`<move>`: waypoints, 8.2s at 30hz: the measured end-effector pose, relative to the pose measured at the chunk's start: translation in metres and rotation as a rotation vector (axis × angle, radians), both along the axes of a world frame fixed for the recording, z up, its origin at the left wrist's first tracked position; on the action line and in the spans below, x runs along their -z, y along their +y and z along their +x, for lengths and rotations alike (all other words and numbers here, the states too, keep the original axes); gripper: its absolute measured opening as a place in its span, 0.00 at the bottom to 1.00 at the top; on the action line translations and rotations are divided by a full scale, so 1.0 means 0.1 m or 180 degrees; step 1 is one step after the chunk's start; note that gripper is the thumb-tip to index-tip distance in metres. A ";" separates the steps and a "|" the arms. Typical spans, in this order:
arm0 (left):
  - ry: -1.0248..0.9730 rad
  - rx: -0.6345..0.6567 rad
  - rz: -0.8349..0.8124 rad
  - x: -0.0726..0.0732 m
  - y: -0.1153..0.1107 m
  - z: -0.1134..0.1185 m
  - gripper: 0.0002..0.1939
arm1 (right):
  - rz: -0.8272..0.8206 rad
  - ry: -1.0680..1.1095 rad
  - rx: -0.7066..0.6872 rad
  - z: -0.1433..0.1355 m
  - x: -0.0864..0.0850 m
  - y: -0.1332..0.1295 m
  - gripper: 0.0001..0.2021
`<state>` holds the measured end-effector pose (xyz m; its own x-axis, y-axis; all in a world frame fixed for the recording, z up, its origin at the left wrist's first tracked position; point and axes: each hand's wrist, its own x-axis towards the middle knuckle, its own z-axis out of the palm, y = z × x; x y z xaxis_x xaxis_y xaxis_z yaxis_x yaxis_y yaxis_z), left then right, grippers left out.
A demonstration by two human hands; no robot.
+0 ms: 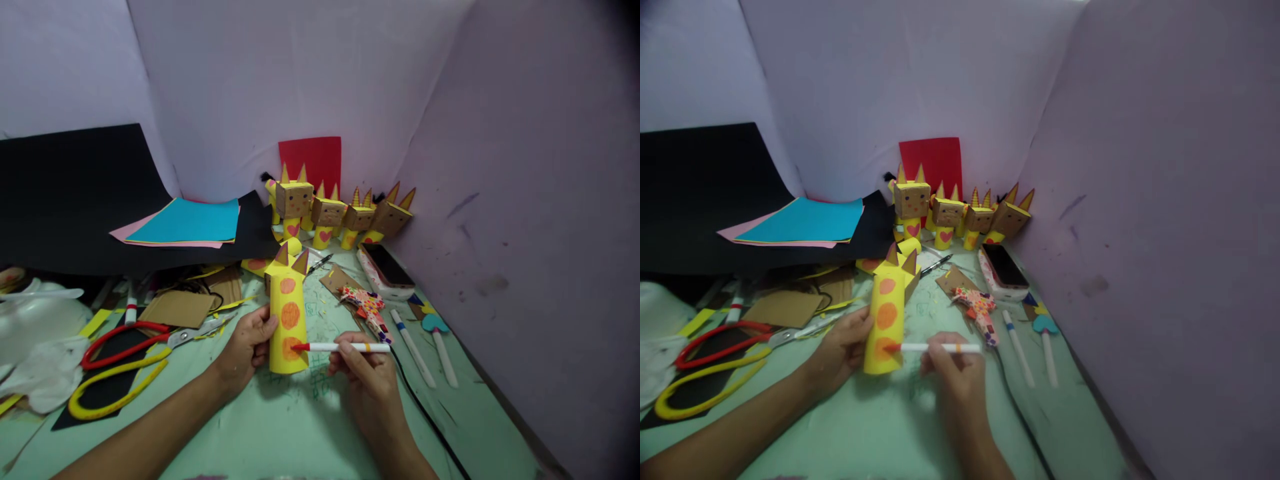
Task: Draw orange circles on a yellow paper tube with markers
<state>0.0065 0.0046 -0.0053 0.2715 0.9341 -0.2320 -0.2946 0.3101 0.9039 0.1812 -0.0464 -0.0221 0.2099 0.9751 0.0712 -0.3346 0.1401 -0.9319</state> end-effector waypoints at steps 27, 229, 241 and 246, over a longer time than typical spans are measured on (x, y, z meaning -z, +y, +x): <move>0.0072 0.0030 0.0078 -0.08 -0.05 0.02 0.26 | 0.0327 -0.1144 0.0250 0.01 -0.04 -0.06 0.11; 0.0076 0.0088 0.0055 -0.07 -0.05 0.03 0.25 | 0.0415 -0.0937 0.0608 -0.11 -0.10 -0.11 0.11; 0.0029 0.0191 0.0137 -0.04 -0.04 0.02 0.25 | 0.0415 -0.1095 0.0595 -0.09 -0.04 -0.10 0.13; 0.0083 0.0091 0.0087 -0.06 -0.04 0.03 0.24 | 0.0488 -0.1098 0.0510 -0.02 -0.01 -0.08 0.12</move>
<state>0.0093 0.0005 0.0002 0.2924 0.9321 -0.2138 -0.2622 0.2932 0.9194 0.1792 -0.0544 -0.0206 0.2968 0.9046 0.3059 0.0313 0.3109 -0.9499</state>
